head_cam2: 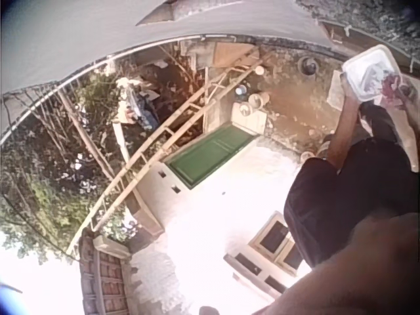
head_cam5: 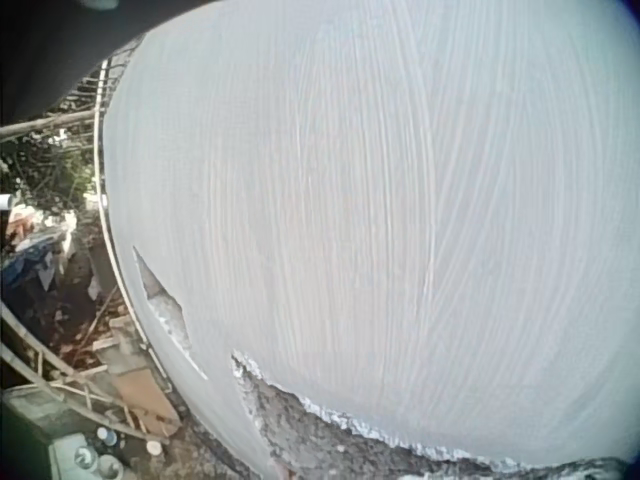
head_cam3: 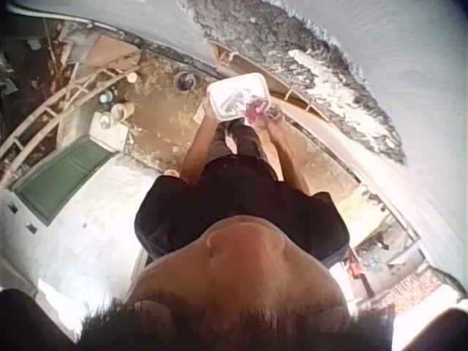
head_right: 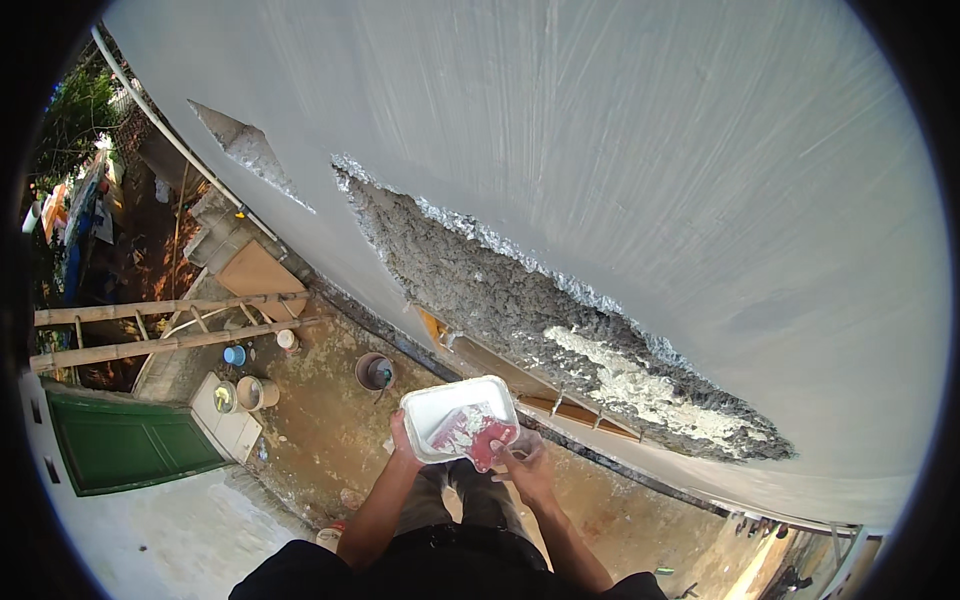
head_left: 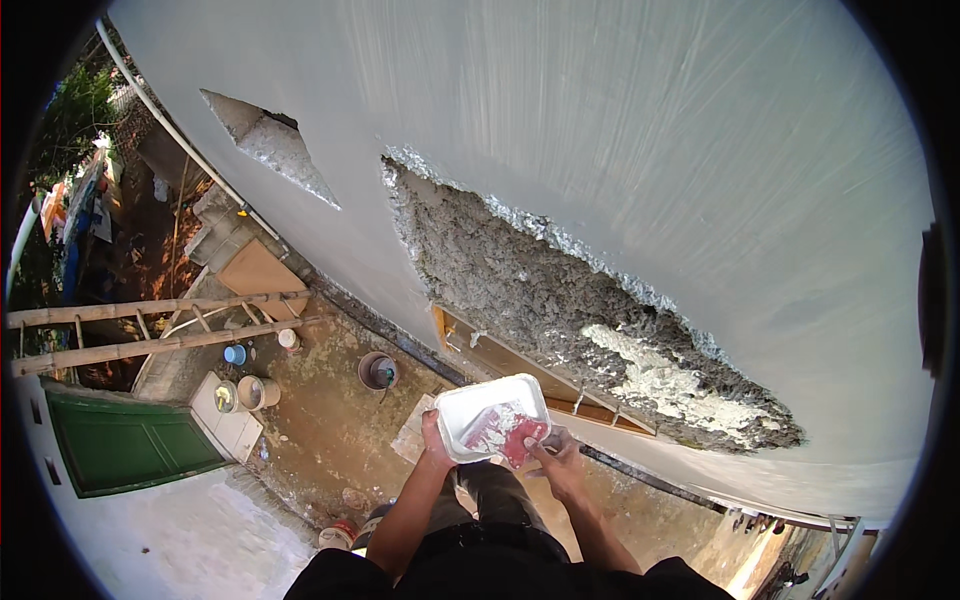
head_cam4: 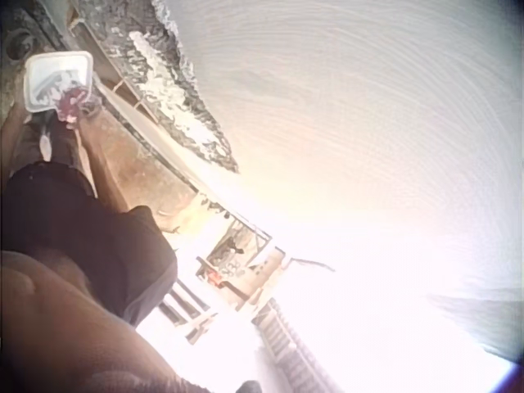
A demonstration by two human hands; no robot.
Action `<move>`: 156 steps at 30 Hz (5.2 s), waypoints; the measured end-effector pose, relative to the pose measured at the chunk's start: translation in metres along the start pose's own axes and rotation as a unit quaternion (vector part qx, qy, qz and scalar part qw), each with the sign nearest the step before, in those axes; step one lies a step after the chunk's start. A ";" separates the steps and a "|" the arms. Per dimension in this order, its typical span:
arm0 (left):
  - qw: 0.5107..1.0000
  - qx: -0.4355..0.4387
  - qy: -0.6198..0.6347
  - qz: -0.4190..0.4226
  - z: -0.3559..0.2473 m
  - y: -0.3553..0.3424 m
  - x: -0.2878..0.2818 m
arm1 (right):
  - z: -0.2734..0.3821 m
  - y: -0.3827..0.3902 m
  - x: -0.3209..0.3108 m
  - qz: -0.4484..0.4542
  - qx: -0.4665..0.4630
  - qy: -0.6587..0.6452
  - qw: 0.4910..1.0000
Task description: The person applies wall filler to a damaged section of an exterior wall using a putty knife, scooping the filler from a tray and spreading it onto the wall.
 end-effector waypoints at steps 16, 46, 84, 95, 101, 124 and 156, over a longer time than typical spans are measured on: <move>0.999 -0.024 0.019 0.016 0.035 -0.004 0.039 | 0.021 0.042 -0.021 -0.076 -0.048 -0.128 0.988; 0.994 -0.039 -0.055 0.082 0.072 -0.008 0.075 | 0.055 0.060 -0.055 -0.105 -0.224 0.147 0.958; 0.980 -0.149 -0.118 0.053 0.080 -0.023 0.106 | 0.052 0.084 -0.018 -0.208 -0.194 -0.138 0.949; 0.977 -0.162 -0.124 0.061 0.088 -0.026 0.100 | 0.046 0.083 -0.012 -0.213 -0.229 -0.237 0.920; 0.978 -0.159 -0.125 0.048 0.091 -0.026 0.092 | 0.037 0.080 -0.007 -0.194 -0.176 -0.316 0.912; 0.973 -0.151 -0.122 0.122 0.087 -0.025 0.119 | 0.038 0.104 -0.031 -0.200 -0.230 -0.116 0.945; 0.972 -0.177 -0.104 0.116 0.080 -0.026 0.106 | 0.058 0.092 -0.055 -0.202 -0.221 0.001 0.954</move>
Point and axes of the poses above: each hand's wrist, its own y-axis away from the middle knuckle, its own x-axis out of the palm, z = x × y, the point moved 8 cm from there along -y, towards the middle knuckle, and after that the axes turned 7 degrees about z, right-handed, at the moved point
